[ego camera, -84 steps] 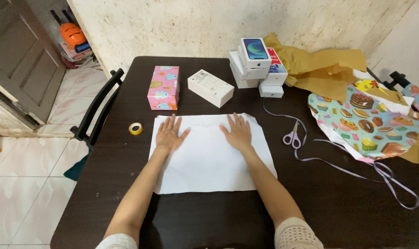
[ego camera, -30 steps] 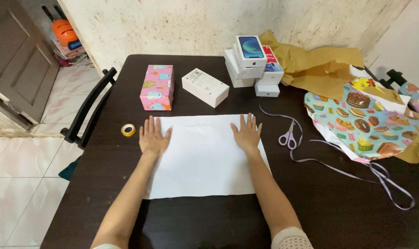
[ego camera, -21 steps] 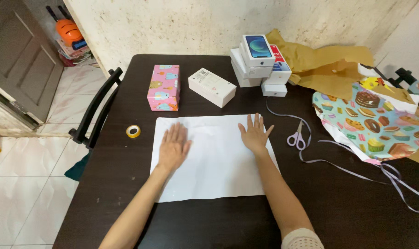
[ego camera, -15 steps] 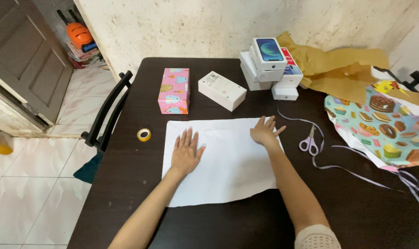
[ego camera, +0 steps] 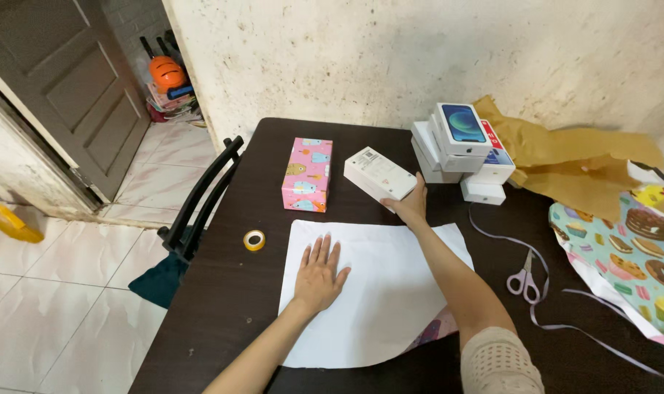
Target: The person wraps a rectangular box with pink patterned wrapping paper, folds the edges, and secures them with tape. They then place a white phone box on a sheet of white paper and begin to wrap it.
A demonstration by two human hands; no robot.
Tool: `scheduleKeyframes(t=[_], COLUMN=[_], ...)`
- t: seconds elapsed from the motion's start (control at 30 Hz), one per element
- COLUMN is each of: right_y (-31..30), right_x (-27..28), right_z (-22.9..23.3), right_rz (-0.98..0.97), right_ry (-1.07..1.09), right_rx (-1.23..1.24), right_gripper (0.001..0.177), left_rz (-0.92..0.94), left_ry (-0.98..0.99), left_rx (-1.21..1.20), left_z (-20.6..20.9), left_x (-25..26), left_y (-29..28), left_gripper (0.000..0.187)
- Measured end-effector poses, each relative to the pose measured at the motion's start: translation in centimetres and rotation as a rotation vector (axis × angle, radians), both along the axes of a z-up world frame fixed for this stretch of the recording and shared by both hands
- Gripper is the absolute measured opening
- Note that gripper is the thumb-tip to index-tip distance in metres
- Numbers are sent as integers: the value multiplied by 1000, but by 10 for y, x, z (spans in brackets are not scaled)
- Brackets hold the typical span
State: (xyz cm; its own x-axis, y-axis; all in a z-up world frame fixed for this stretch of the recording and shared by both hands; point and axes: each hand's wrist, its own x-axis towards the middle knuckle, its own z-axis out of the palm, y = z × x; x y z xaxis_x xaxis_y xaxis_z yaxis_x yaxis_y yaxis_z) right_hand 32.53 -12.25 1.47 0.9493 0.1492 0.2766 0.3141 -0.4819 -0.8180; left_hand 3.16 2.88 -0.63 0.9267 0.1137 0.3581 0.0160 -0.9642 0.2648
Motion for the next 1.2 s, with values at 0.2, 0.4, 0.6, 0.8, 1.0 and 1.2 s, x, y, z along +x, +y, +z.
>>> scheduleKeyframes(t=[0.2,0.4,0.6,0.8,1.0,1.2], right_y=[-12,-50,-66,-62,-82,-110], right_x=[-43,-138,-215,-260,-270,-257], right_z=[38,70,52,45,77,97], right_rz=[-95,-6,100,116,492,588], right_ry=[-44,166,-161,-103,106,239], right_rx=[39,263,224,33,-482,-713], right_gripper=[115,114,108,107,131,124], left_rz=[1,-3,18,24,-32,-138], left_ry=[37,9,-180,-154,-135,23], left_rx=[3,-30,-415,-694,-644,-448], left_z=[0,-11,-12,10,4,2], left_x=[3,8,7,-4,1,6], left_y=[-1,5,14,16,20,80], left_gripper=[69,70,60,52,50,47])
